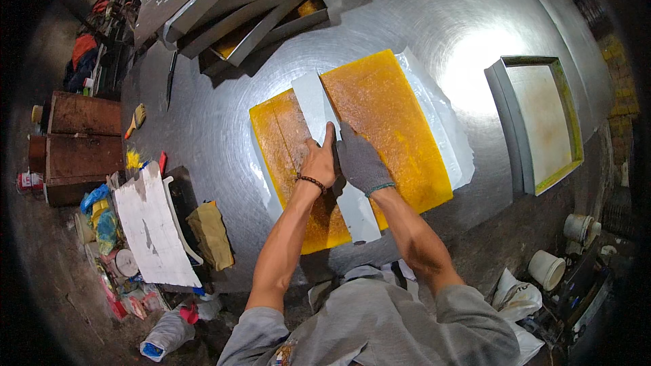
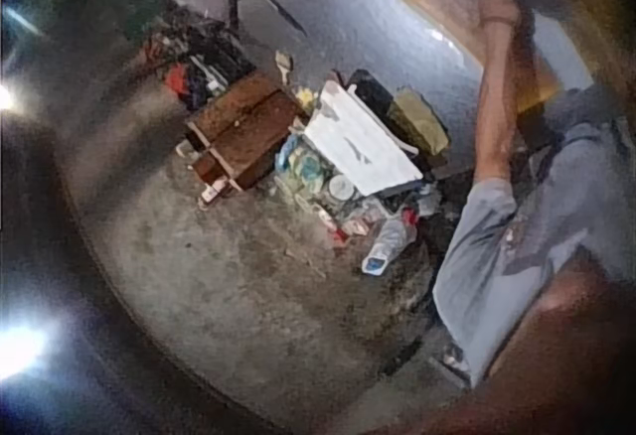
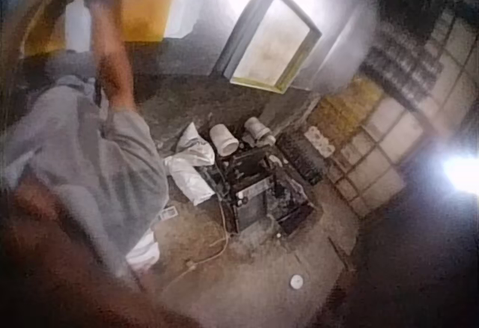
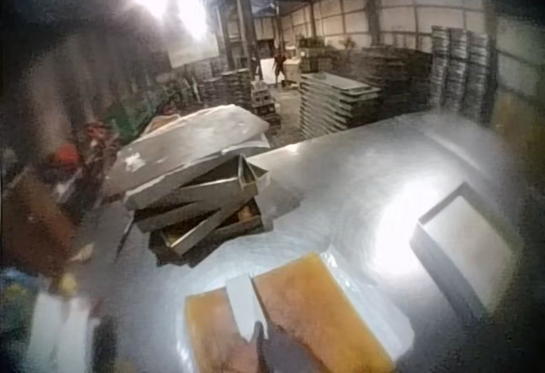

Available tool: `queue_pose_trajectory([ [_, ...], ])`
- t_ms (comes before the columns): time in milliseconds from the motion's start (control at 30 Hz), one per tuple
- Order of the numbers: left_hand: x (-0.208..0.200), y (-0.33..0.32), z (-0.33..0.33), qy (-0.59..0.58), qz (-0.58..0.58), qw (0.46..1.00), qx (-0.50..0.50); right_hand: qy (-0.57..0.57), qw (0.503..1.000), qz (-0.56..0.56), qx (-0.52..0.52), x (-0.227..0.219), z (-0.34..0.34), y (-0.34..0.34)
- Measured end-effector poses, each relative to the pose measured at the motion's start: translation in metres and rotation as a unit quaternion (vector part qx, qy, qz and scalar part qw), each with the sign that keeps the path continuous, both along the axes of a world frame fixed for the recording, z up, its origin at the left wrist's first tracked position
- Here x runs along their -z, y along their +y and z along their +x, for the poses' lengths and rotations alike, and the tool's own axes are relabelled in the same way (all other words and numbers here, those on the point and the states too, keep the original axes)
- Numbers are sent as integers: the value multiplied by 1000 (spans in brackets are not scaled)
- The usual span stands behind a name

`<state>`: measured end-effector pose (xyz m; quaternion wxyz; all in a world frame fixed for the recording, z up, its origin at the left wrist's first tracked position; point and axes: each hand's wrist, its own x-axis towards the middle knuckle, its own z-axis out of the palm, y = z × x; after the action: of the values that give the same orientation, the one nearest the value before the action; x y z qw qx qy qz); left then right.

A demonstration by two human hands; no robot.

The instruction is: The person uses a knife and a straightedge to cut a large yellow sheet on a metal table. They repeatedly align the straightedge, score the material, and separate strips, then stack the cut pieces.

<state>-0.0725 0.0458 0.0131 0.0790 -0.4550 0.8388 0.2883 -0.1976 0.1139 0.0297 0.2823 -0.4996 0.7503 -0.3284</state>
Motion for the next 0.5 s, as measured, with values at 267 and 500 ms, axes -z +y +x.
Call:
queue_pose_trajectory([
  [267,2,-2,3,30,40,999,-11,-52,997,55,13,-13,-6,-14],
  [500,6,0,0,18,9,1000,-3,-38,997,62,10,-8,-4,-3],
])
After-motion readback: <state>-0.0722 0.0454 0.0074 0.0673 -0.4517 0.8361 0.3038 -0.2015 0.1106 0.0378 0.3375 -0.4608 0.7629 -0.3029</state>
